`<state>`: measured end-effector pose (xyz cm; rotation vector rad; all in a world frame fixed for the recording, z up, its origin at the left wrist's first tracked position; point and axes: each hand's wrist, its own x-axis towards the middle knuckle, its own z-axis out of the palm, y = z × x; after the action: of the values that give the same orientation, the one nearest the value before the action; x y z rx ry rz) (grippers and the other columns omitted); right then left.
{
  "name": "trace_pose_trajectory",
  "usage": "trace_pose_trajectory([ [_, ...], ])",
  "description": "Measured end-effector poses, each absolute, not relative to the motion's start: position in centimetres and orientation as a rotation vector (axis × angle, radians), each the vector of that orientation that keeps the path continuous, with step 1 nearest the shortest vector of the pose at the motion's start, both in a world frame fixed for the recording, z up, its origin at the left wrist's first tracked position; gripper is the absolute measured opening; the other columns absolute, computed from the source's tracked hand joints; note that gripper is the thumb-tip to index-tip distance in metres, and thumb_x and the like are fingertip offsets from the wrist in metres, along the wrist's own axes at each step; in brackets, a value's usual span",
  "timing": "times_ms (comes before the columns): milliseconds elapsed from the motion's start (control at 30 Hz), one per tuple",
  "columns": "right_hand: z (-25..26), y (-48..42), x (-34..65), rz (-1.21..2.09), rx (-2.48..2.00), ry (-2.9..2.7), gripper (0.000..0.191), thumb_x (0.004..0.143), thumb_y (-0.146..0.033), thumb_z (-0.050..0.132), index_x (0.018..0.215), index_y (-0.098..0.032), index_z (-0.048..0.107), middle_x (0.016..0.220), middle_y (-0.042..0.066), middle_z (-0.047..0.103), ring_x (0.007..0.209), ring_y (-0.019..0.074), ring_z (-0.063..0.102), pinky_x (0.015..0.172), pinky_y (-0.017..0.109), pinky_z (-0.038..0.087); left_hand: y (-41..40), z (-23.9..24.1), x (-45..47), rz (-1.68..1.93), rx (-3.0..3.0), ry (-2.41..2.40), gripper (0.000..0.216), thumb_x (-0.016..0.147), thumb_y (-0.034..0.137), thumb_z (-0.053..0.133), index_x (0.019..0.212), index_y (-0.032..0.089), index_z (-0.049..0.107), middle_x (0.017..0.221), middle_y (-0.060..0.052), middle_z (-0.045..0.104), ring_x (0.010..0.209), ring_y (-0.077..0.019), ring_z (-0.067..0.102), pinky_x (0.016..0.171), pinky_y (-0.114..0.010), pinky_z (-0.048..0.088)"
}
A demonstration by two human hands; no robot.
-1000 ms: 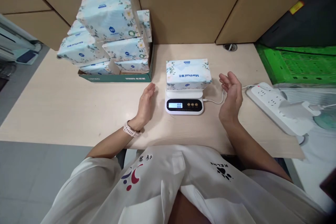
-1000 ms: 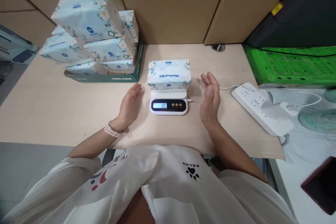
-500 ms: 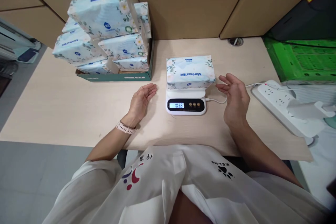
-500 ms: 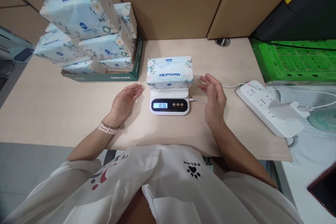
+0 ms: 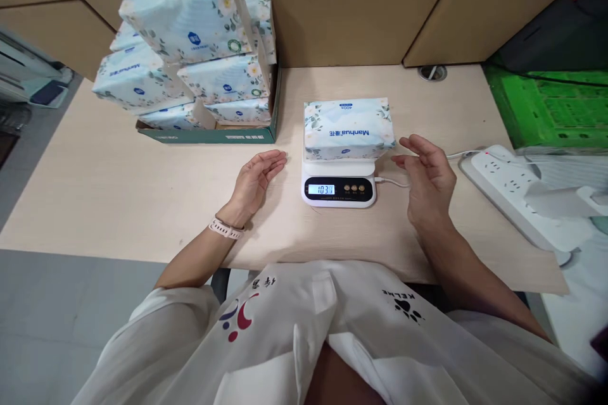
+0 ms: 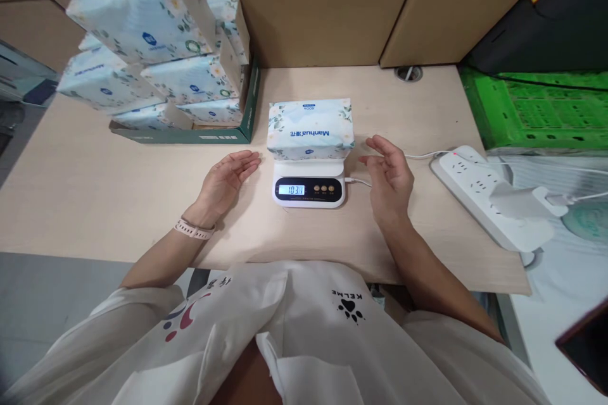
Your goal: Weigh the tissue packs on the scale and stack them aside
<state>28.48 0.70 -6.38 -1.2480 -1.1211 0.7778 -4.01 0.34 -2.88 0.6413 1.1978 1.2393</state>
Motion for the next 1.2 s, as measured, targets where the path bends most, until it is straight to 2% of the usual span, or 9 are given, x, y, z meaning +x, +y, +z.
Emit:
trace_pose_trajectory([
  [167,-6.1,0.5,28.4,0.794,-1.268,-1.110,0.033,0.091,-0.056,0.077,0.121,-0.043,0.076,0.133,0.003,0.078,0.108,0.0324,0.079,0.112,0.069,0.060,0.3,-2.8,-4.1,1.234,0.651,1.207,0.017,0.089,0.016,0.071,0.103,0.015,0.080,0.121,-0.012,0.083,0.117,-0.0213,0.079,0.128,-0.043,0.049],
  [367,-5.7,0.2,28.4,0.799,-1.297,-1.099,0.034,0.092,-0.055,0.076,0.120,-0.035,0.077,0.126,0.003,0.080,0.104,0.0277,0.080,0.114,0.062,0.059,0.3,-2.9,-4.1,1.238,0.653,1.198,0.016,0.089,0.016,0.070,0.101,0.015,0.081,0.118,-0.011,0.084,0.115,-0.0211,0.079,0.127,-0.042,0.050],
  [500,-5.6,0.2,28.3,0.763,-1.291,-1.132,0.028,0.095,-0.050,0.074,0.118,-0.035,0.078,0.121,0.005,0.081,0.102,0.0297,0.080,0.110,0.063,0.060,0.3,-2.9,-4.1,1.242,0.650,1.198,0.016,0.089,0.015,0.070,0.101,0.015,0.081,0.117,-0.011,0.084,0.115,-0.0208,0.079,0.127,-0.043,0.050],
  [700,-5.4,0.2,28.0,0.776,-1.287,-1.080,0.022,0.094,-0.045,0.075,0.112,-0.033,0.081,0.120,0.004,0.082,0.097,0.0257,0.080,0.108,0.058,0.061,0.3,-3.0,-4.1,1.224,0.672,1.201,0.017,0.089,0.018,0.071,0.102,0.016,0.081,0.119,-0.012,0.084,0.121,-0.0232,0.078,0.128,-0.044,0.049],
  [800,-5.3,0.1,28.0,0.781,-1.282,-1.107,0.025,0.096,-0.051,0.074,0.114,-0.036,0.081,0.124,0.004,0.082,0.108,0.0287,0.080,0.115,0.060,0.059,0.4,-3.4,-4.3,1.230,0.681,1.191,0.017,0.087,0.020,0.073,0.102,0.016,0.080,0.120,-0.013,0.084,0.121,-0.0240,0.078,0.128,-0.045,0.048],
  [900,-5.1,-0.2,28.2,0.830,-1.308,-1.194,0.043,0.103,-0.065,0.058,0.130,-0.038,0.077,0.139,0.003,0.078,0.135,0.0315,0.072,0.128,0.063,0.048,0.3,-3.8,-4.5,1.212,0.734,1.178,0.029,0.090,0.034,0.071,0.111,0.016,0.078,0.131,-0.015,0.081,0.131,-0.0281,0.074,0.130,-0.049,0.046],
  [967,-5.0,-0.4,28.4,0.878,-1.356,-1.271,0.061,0.105,-0.073,0.045,0.145,-0.035,0.069,0.155,0.004,0.070,0.153,0.0311,0.059,0.137,0.064,0.035,0.2,-4.0,-4.4,1.194,0.824,1.165,0.046,0.094,0.048,0.066,0.127,0.017,0.075,0.152,-0.015,0.070,0.148,-0.0315,0.063,0.134,-0.051,0.040],
  [1067,-5.0,-0.2,28.5,0.922,-1.427,-1.361,0.080,0.104,-0.081,0.030,0.163,-0.031,0.054,0.174,0.005,0.050,0.167,0.0305,0.040,0.142,0.062,0.021,0.3,-4.1,-4.0,1.128,1.022,1.170,0.071,0.099,0.065,0.057,0.157,0.023,0.057,0.181,-0.008,0.037,0.171,-0.0305,0.029,0.143,-0.050,0.021],
  [1200,-5.1,1.2,27.9,0.961,-1.458,-1.394,0.087,0.100,-0.087,0.026,0.168,-0.036,0.046,0.181,0.001,0.039,0.172,0.0329,0.028,0.143,0.067,0.012,2.0,-3.7,-2.5,0.992,1.276,1.173,0.090,0.101,0.075,0.055,0.173,0.024,0.037,0.188,-0.003,0.013,0.176,-0.0318,-0.001,0.145,-0.045,-0.001],
])
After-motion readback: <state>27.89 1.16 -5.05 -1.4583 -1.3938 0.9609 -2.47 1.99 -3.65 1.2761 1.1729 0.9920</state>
